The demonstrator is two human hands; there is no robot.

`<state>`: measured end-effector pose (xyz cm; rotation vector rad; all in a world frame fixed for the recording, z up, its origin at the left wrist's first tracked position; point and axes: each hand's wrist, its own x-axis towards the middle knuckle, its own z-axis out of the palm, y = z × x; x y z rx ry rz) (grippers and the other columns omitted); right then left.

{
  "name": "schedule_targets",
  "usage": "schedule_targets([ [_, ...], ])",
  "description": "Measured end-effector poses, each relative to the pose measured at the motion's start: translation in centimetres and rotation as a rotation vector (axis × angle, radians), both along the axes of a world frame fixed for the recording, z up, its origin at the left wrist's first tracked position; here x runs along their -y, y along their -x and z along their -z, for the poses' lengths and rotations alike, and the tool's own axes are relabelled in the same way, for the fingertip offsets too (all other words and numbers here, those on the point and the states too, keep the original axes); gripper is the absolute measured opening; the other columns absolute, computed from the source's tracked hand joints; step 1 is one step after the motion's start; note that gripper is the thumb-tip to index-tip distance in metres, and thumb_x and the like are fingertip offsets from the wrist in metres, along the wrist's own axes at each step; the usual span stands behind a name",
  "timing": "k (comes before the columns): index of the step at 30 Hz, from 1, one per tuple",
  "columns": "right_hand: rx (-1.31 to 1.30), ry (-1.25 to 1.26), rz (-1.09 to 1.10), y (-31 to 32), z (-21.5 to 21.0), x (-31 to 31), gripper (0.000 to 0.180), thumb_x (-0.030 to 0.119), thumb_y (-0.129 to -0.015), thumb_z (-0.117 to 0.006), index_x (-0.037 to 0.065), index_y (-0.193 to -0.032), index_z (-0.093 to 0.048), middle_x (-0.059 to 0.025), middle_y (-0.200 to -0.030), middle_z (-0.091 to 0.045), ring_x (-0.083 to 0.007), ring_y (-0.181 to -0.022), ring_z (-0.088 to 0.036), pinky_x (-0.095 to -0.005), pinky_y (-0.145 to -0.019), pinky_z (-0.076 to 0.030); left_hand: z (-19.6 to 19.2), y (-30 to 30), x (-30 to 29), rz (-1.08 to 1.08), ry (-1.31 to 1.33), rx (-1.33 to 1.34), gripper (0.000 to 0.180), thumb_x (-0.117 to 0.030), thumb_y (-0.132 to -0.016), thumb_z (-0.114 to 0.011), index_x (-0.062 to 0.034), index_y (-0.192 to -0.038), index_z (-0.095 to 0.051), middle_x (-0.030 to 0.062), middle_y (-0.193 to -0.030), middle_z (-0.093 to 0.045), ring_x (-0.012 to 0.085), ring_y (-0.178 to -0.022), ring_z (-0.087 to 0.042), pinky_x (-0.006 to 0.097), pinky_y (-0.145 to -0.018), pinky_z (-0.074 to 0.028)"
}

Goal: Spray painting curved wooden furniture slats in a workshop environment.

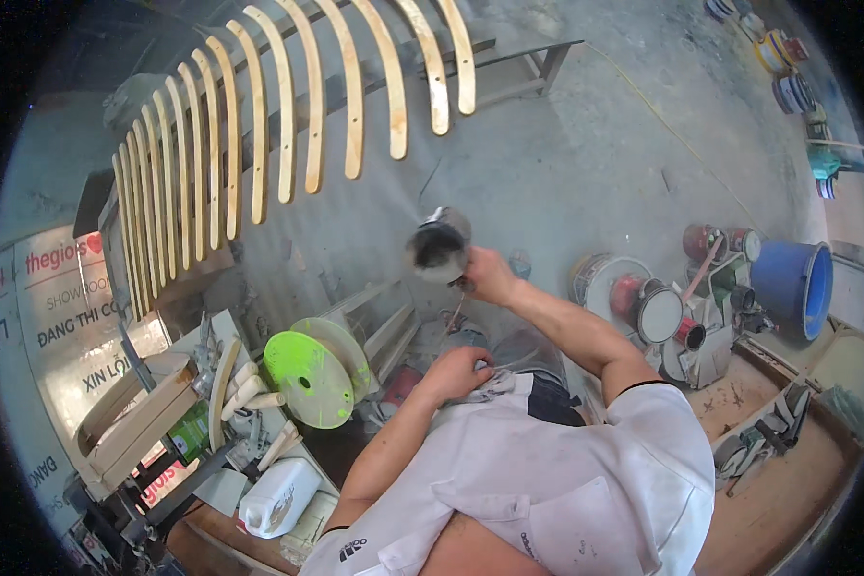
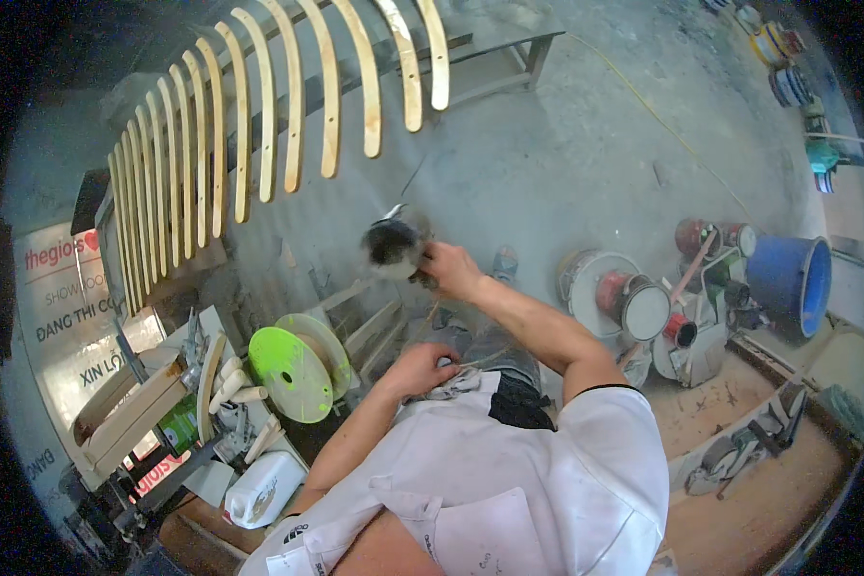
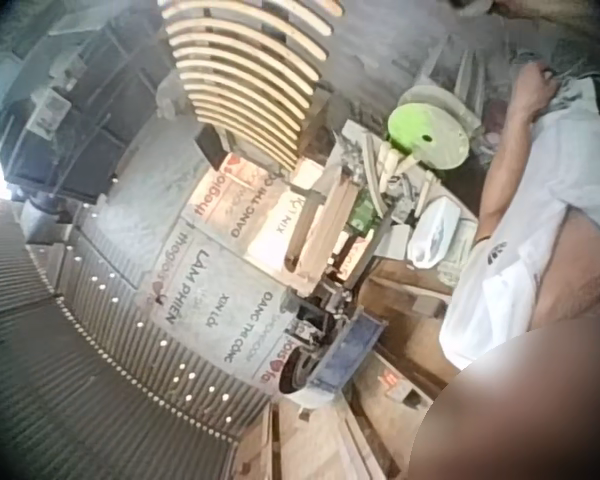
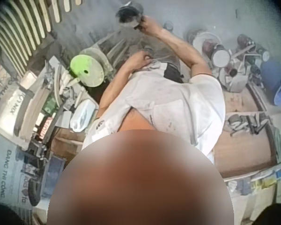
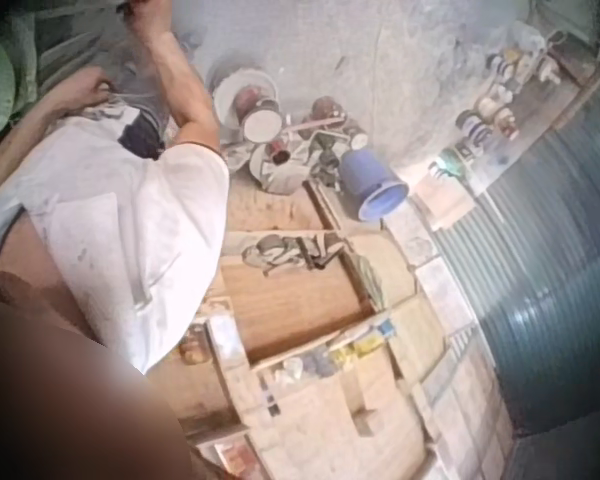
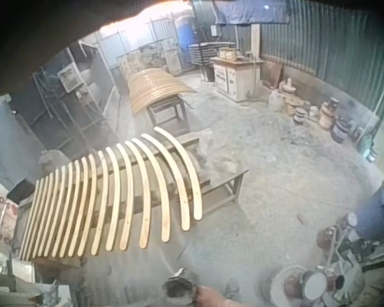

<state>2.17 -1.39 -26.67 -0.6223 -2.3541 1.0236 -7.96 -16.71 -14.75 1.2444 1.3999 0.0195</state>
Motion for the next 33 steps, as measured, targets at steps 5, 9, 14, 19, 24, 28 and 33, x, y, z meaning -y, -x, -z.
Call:
schedule_targets([
  [5,0.149,-0.071,0.079,-9.5,-0.1,-6.8,0.040,0.014,-0.058,-0.072,0.008,-0.097,-0.066,-0.0139,-0.099,-0.060,-0.0345,-0.092,-0.060,-0.0449,-0.075,-0.052,0.7,-4.2,-6.7,0.089,0.026,0.019,0.028,-0.028,-0.081,-0.066,-0.0103,-0.102,-0.070,0.0175,-0.102,-0.068,0.0363,-0.098,-0.063,0.045,-0.086,-0.049],
  [9,0.174,-0.095,0.239,-16.2,-1.5,-13.0,0.035,0.011,-0.063,-0.072,0.007,-0.096,-0.066,-0.0152,-0.094,-0.062,-0.0359,-0.086,-0.061,-0.0432,-0.073,-0.052,0.2,-9.4,-13.3,0.217,-0.059,0.071,0.028,-0.027,-0.079,-0.068,-0.0097,-0.101,-0.070,0.0165,-0.099,-0.069,0.0361,-0.094,-0.064,0.045,-0.082,-0.050],
  [14,-0.043,-0.023,0.343,-20.7,-10.0,-23.4,0.023,0.012,-0.076,-0.071,0.002,-0.095,-0.065,-0.0176,-0.092,-0.064,-0.0390,-0.083,-0.062,-0.0412,-0.072,-0.051,-0.9,-14.1,-21.6,0.327,-0.168,0.048,0.026,-0.025,-0.078,-0.069,-0.0104,-0.099,-0.070,0.0144,-0.094,-0.068,0.0347,-0.092,-0.063,0.045,-0.080,-0.051],
  [19,0.114,0.189,0.538,-26.1,-21.0,-37.4,0.026,0.020,-0.086,-0.069,-0.003,-0.095,-0.063,-0.0144,-0.082,-0.065,-0.0219,-0.069,-0.063,-0.0338,-0.062,-0.051,1.8,-15.8,-30.6,0.332,-0.405,-0.158,0.018,-0.023,-0.080,-0.066,-0.0119,-0.093,-0.070,0.0107,-0.100,-0.063,0.0323,-0.101,-0.059,0.045,-0.081,-0.051],
  [24,-0.058,0.462,0.622,-28.0,-28.5,-50.6,0.030,0.028,-0.088,-0.069,0.001,-0.098,-0.063,-0.0047,-0.081,-0.066,-0.0097,-0.056,-0.054,-0.0270,-0.049,-0.046,5.6,-13.0,-41.6,0.062,-0.313,-0.334,0.020,-0.026,-0.081,-0.064,-0.0131,-0.094,-0.069,0.0132,-0.101,-0.064,0.0346,-0.101,-0.060,0.046,-0.083,-0.050],
  [28,-0.171,0.476,0.610,-28.8,-32.9,-59.6,0.030,0.028,-0.089,-0.067,0.002,-0.103,-0.064,-0.0024,-0.085,-0.067,-0.0087,-0.061,-0.056,-0.0251,-0.048,-0.045,11.0,-11.2,-48.2,-0.128,-0.121,-0.322,0.024,-0.028,-0.080,-0.063,-0.0095,-0.094,-0.069,0.0194,-0.097,-0.068,0.0377,-0.093,-0.064,0.048,-0.081,-0.051],
  [33,0.011,0.389,0.514,-30.4,-37.5,-70.6,0.028,0.024,-0.091,-0.064,0.001,-0.106,-0.066,-0.0086,-0.097,-0.071,-0.0088,-0.068,-0.062,-0.0225,-0.045,-0.043,28.5,-9.0,-44.9,0.048,0.102,-0.400,0.036,-0.034,-0.085,-0.054,-0.0052,-0.096,-0.071,0.0223,-0.107,-0.066,0.0405,-0.096,-0.063,0.046,-0.085,-0.051],
])
